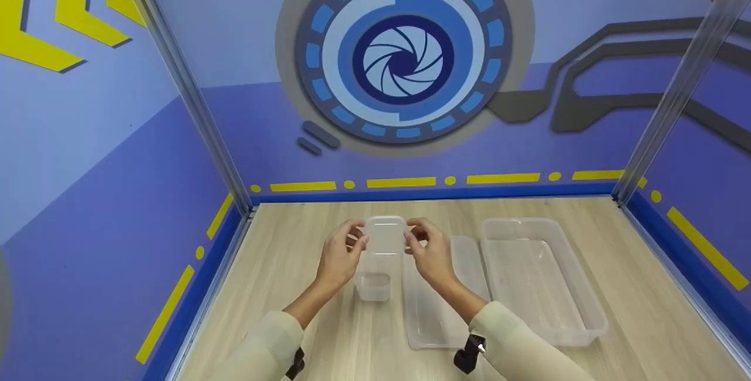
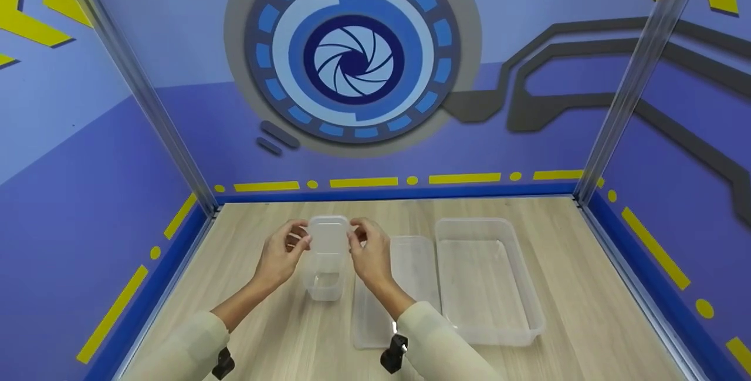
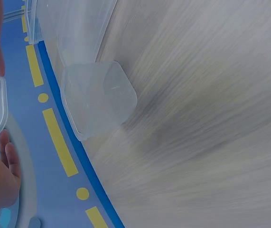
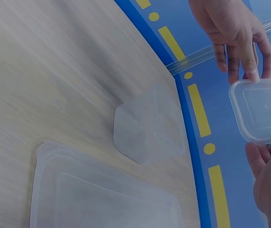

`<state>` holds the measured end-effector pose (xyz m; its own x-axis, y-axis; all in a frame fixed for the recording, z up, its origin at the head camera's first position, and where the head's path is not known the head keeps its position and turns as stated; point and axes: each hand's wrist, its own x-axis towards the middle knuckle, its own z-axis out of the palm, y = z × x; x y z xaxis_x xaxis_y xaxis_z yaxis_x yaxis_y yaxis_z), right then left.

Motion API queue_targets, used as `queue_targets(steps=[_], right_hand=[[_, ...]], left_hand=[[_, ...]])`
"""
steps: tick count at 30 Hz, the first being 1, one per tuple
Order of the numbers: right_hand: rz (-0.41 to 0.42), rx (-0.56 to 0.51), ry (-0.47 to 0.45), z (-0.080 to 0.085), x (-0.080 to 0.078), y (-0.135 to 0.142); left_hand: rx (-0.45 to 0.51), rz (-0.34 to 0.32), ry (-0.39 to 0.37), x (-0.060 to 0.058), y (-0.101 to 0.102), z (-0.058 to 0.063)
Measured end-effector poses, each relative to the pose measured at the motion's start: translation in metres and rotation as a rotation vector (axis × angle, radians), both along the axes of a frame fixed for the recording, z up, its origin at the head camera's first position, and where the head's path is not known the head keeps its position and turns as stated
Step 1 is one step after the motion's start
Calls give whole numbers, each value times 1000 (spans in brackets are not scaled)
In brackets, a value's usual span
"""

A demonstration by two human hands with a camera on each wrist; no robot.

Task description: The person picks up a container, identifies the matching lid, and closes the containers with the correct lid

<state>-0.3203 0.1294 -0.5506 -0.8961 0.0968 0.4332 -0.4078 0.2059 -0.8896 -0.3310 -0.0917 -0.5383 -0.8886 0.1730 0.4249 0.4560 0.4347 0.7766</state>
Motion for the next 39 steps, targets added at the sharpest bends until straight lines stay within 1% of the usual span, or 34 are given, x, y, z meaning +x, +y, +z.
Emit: queue_targets(steps=[4,8,12,15,18,22,25,30,33,39], right_hand=[[-16,4,-10,2,-2,-1],[-29,6,-21,4,-6,-3],[-28,9,-20,4,-8,-4],[-23,14,-20,3,-9,-6],[-17,18,-27,3,-9,-7],[-5,-2,-53,0,-10,-8],[4,-23,-77,-2,-11,-8],[11,-40,-91,-4,-13,-8],[16,-38,-97,-4,-14,-8],[15,-4,-100,-3,-13,-7]], left_hand=[[-8,7,17,-3,0,1],[3,-1,14,-5,-1,2],[24,-12,-5,-6,-2,2],[28,-8,-23,-7,-4,2],[18,-3,-34,-7,-5,2],[12,-6,-48,-8,-7,3],[7,-5,-61,-9,-8,2],[-20,10,-83,-9,-8,-1],[-26,16,-91,-9,-8,-3],[-3,10,-92,-10,-7,-3]])
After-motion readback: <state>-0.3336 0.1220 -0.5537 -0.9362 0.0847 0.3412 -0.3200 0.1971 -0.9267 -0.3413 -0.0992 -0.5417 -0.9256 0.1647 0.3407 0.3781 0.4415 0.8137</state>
